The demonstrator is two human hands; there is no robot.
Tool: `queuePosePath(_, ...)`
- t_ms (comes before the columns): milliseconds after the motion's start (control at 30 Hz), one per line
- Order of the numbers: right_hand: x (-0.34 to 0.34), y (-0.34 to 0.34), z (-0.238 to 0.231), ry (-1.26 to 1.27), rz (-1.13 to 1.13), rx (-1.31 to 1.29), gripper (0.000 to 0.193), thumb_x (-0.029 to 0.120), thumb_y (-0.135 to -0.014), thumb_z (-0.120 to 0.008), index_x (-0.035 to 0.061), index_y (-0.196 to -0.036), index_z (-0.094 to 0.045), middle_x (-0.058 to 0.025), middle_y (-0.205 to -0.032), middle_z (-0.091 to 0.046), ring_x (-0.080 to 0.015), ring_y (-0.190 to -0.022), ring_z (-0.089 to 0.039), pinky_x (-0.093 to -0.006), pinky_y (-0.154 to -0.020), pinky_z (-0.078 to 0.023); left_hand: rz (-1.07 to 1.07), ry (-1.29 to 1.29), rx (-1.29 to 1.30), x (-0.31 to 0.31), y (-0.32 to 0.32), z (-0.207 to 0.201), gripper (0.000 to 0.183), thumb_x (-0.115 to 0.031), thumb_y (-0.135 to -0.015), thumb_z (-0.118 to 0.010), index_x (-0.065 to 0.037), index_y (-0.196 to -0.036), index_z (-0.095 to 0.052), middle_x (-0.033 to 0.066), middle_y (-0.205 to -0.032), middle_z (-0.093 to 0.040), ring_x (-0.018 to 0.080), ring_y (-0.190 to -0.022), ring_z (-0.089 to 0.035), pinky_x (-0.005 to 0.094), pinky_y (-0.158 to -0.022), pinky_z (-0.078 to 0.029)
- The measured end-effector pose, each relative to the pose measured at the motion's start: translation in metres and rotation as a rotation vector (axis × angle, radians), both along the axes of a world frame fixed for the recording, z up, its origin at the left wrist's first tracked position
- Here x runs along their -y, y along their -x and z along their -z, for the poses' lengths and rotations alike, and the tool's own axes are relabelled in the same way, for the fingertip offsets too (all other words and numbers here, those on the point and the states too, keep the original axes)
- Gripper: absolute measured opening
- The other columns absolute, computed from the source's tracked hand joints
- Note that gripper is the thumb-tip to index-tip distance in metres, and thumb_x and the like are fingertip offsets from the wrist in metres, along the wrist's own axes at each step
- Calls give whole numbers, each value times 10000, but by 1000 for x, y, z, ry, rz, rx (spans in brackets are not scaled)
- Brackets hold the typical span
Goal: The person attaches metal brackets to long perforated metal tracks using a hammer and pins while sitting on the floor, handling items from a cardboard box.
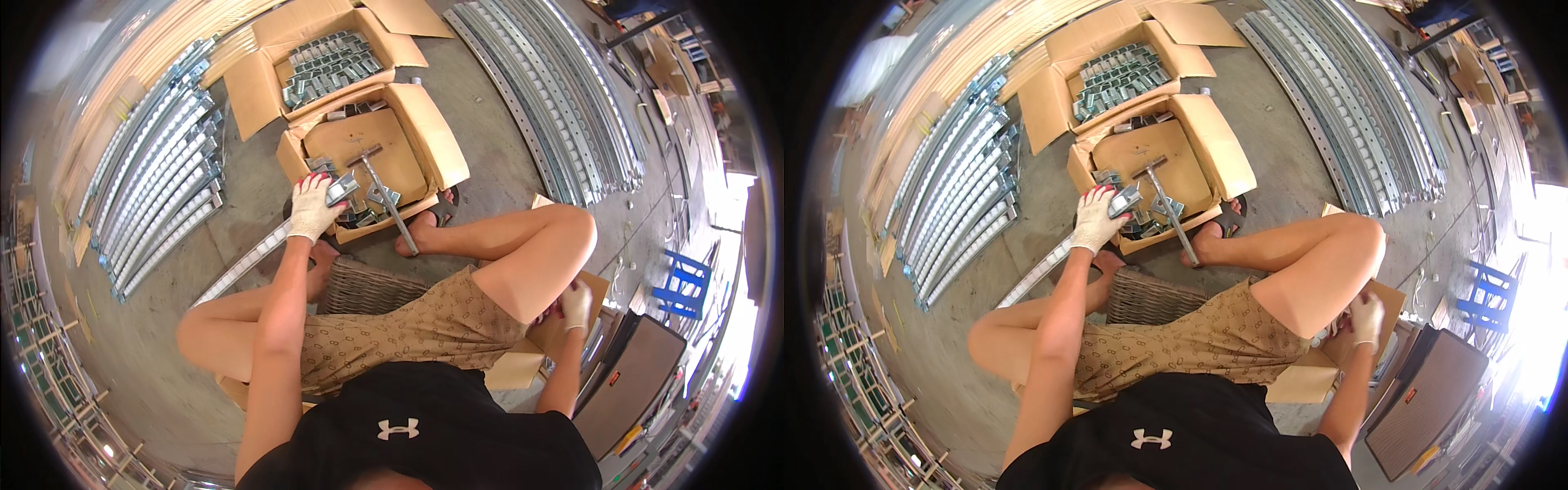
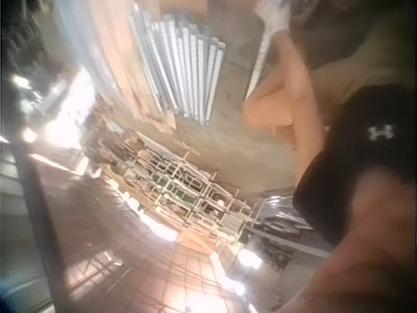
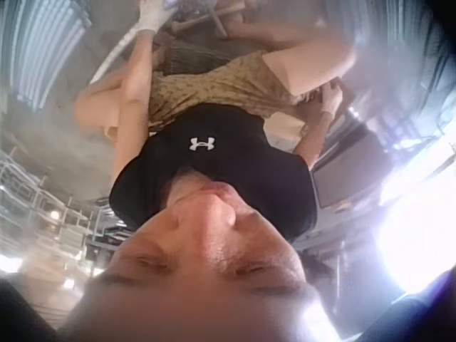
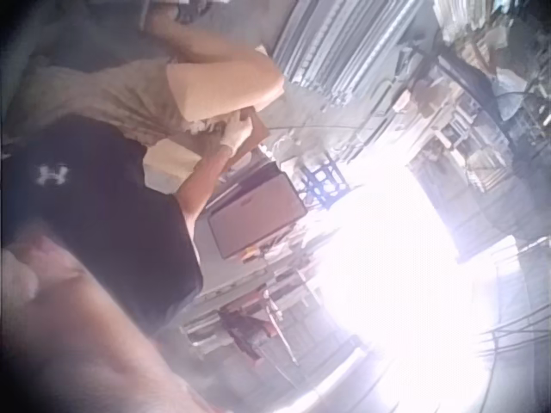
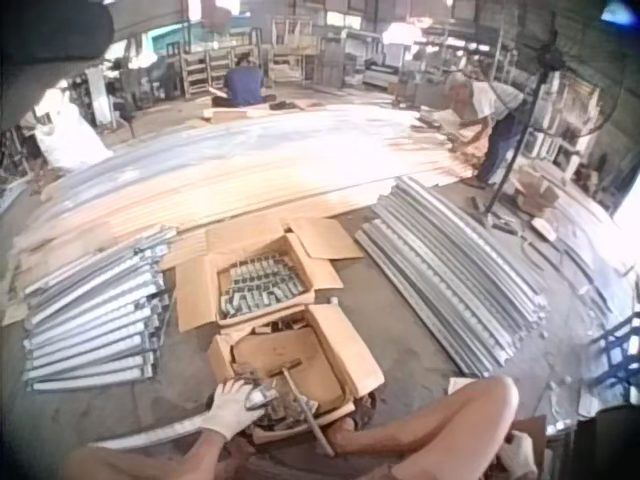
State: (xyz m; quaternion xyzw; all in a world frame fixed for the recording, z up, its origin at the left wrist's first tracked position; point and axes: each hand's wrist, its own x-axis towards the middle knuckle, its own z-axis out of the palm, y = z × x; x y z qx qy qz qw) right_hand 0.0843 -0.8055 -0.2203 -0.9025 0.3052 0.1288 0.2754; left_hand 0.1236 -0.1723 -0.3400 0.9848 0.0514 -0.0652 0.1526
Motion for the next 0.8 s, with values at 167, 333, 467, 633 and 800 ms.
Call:
queuePosePath(167, 21, -111, -123, 647, -482, 34, 308, 249, -925, -642, 18, -1095, -754, -204, -894, -762, -386, -825, -750, -471, -727, -574, -141, 254, 80, 40, -16, 8, 692, -409, -795, -833, -69, -1362, -630, 144, -1424, -613, 348, -1401, -492, 449, -1194, -361)
queuePosePath(333, -115, -207, -149, 111, -613, 273, 491, 154, -937, -600, -8, -1401, -610, -251, -1212, -726, -312, -1065, -742, -397, -924, -557, -197, 267, 134, 42, -13, 10, 657, -360, -784, -839, -103, -1357, -647, 138, -1317, -681, 340, -1307, -565, 446, -1126, -425)
queuePosePath(467, -299, -208, -66, -260, -887, 21, 427, 132, -916, -595, 2, -1318, -658, -234, -1072, -752, -350, -983, -744, -436, -878, -576, -261, 259, 104, 35, -2, 6, 660, -345, -770, -855, -123, -1355, -645, 111, -1301, -687, 317, -1277, -582, 443, -1089, -451)
queuePosePath(633, -372, -198, 116, 179, -1080, 253, 233, 135, -909, -608, 19, -1096, -687, -239, -1008, -714, -386, -970, -731, -526, -860, -578, -196, 315, 64, 45, -12, 1, 674, -333, -791, -843, -109, -1388, -623, 108, -1356, -665, 310, -1306, -570, 446, -1101, -439)
queuePosePath(800, -408, -150, 117, 62, -1193, 433, 203, 203, -927, -658, 55, -1061, -692, -201, -1096, -666, -388, -987, -694, -517, -855, -569, -218, 322, -9, 33, -7, 1, 700, -317, -792, -840, -103, -1414, -602, 116, -1398, -639, 323, -1327, -553, 452, -1119, -422)
